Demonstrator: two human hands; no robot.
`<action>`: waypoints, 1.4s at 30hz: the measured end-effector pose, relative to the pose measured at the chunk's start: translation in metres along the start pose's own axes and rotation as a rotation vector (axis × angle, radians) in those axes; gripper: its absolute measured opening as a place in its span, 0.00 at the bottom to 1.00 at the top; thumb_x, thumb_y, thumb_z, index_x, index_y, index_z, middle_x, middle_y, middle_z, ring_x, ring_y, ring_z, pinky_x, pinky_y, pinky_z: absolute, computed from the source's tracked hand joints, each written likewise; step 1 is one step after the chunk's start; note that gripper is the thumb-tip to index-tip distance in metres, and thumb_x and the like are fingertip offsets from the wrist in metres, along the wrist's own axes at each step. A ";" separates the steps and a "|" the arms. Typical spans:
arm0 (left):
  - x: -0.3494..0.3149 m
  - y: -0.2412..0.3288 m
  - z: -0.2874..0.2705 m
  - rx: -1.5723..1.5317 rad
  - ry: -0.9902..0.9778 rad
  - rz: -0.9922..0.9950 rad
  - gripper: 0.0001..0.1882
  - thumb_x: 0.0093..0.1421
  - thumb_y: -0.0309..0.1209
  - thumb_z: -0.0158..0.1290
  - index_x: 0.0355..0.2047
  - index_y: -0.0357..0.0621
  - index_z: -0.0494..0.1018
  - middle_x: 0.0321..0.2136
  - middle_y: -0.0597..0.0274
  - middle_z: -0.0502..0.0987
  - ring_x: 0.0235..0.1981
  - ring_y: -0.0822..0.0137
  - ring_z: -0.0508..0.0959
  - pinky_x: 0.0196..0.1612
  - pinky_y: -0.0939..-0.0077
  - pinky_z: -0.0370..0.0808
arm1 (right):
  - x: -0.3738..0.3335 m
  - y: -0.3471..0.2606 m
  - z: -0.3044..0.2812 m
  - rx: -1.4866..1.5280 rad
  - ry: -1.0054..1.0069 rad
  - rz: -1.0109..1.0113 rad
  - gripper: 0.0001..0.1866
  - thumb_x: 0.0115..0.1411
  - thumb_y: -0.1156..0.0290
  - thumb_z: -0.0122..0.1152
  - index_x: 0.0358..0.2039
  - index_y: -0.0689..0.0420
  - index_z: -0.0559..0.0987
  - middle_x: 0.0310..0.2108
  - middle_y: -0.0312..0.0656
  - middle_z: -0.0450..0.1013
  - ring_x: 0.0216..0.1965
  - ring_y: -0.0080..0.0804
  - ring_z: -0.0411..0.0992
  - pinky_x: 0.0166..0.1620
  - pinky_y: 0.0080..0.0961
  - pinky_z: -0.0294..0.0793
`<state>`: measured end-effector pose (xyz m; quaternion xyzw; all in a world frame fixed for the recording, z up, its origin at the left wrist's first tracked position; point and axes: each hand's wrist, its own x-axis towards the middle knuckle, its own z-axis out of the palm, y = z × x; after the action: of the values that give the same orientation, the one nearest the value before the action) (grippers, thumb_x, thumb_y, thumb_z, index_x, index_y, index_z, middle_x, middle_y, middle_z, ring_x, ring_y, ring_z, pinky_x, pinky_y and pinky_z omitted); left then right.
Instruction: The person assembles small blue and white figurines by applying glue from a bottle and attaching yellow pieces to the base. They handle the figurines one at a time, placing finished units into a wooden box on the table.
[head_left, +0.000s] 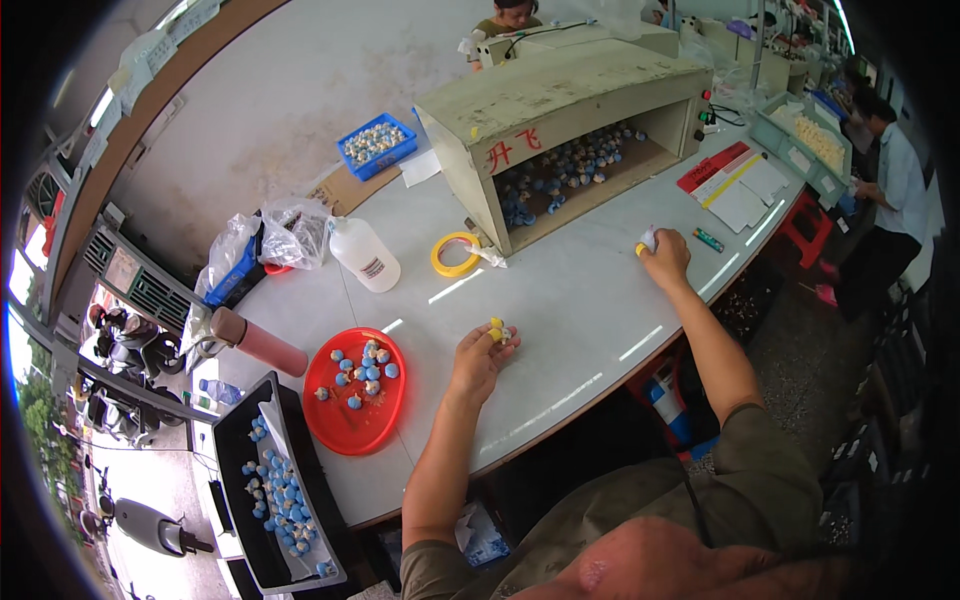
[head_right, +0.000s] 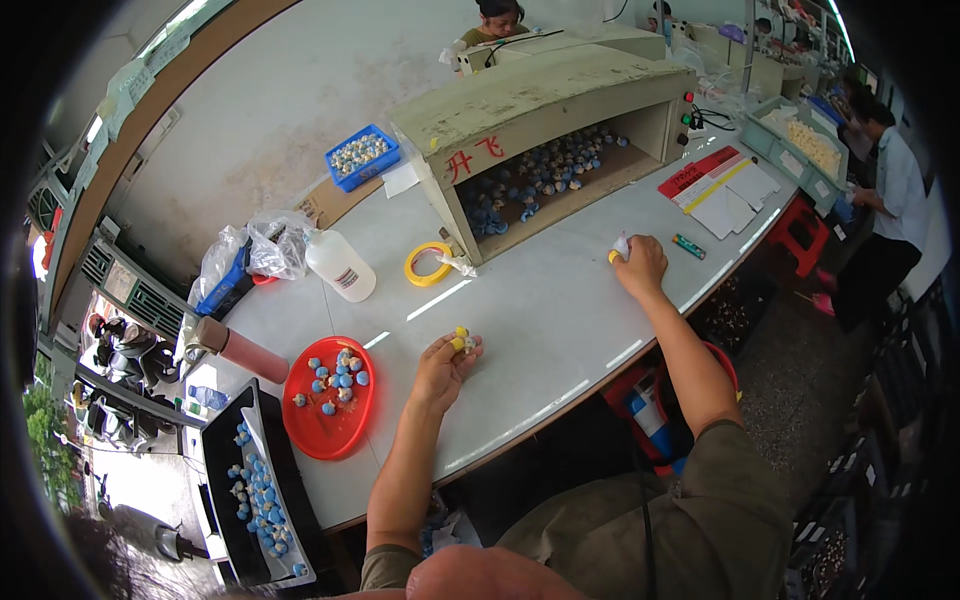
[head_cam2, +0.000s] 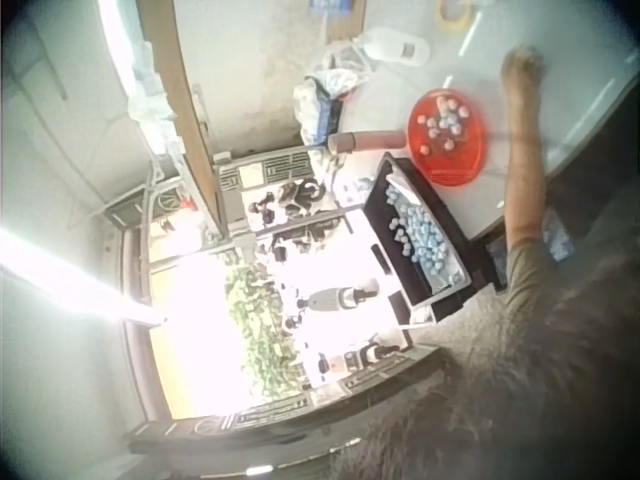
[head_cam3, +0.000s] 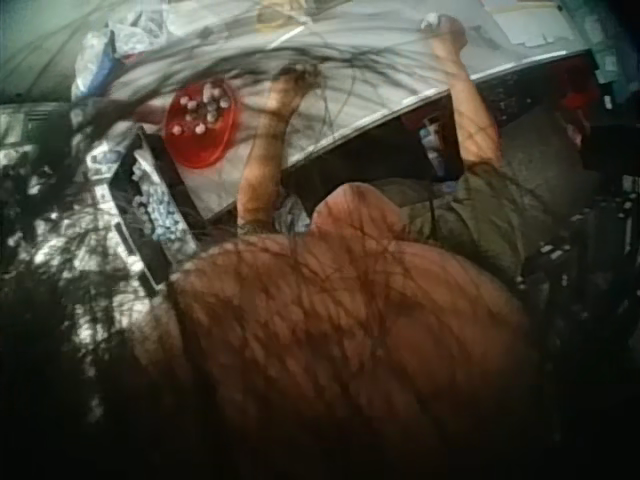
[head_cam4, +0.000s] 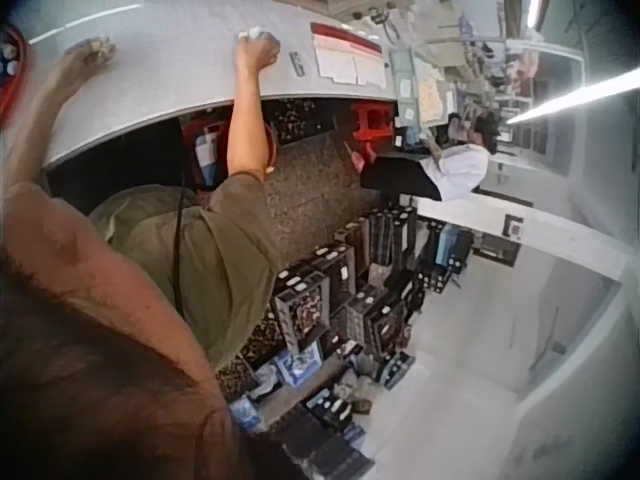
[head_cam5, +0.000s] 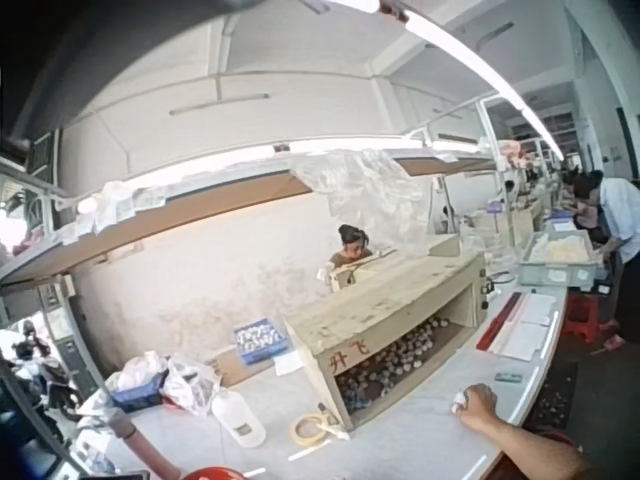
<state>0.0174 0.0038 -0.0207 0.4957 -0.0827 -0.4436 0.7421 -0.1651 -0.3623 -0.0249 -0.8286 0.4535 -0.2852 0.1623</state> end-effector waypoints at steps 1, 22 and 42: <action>-0.001 0.000 -0.001 -0.002 -0.004 0.002 0.12 0.68 0.27 0.51 0.50 0.35 0.69 0.46 0.49 0.78 0.42 0.64 0.82 0.41 0.82 0.81 | 0.005 -0.001 0.005 0.013 -0.067 0.021 0.23 0.55 0.62 0.70 0.46 0.61 0.73 0.49 0.51 0.72 0.57 0.52 0.65 0.59 0.46 0.65; -0.010 0.007 0.009 0.160 -0.161 -0.123 0.19 0.63 0.20 0.53 0.54 0.27 0.68 0.48 0.49 0.77 0.47 0.59 0.81 0.52 0.75 0.80 | -0.146 -0.136 0.002 1.026 -0.470 -0.500 0.12 0.57 0.75 0.63 0.41 0.65 0.78 0.33 0.49 0.78 0.30 0.29 0.75 0.35 0.23 0.74; -0.013 0.008 0.016 0.329 -0.263 -0.119 0.20 0.61 0.23 0.58 0.53 0.24 0.71 0.43 0.52 0.80 0.40 0.66 0.82 0.41 0.79 0.79 | -0.147 -0.129 0.013 0.854 -0.297 -0.765 0.10 0.57 0.71 0.63 0.37 0.62 0.77 0.22 0.47 0.75 0.20 0.41 0.73 0.26 0.33 0.70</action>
<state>0.0059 0.0039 -0.0020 0.5519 -0.2206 -0.5278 0.6068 -0.1342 -0.1690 -0.0150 -0.8256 -0.0602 -0.3619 0.4288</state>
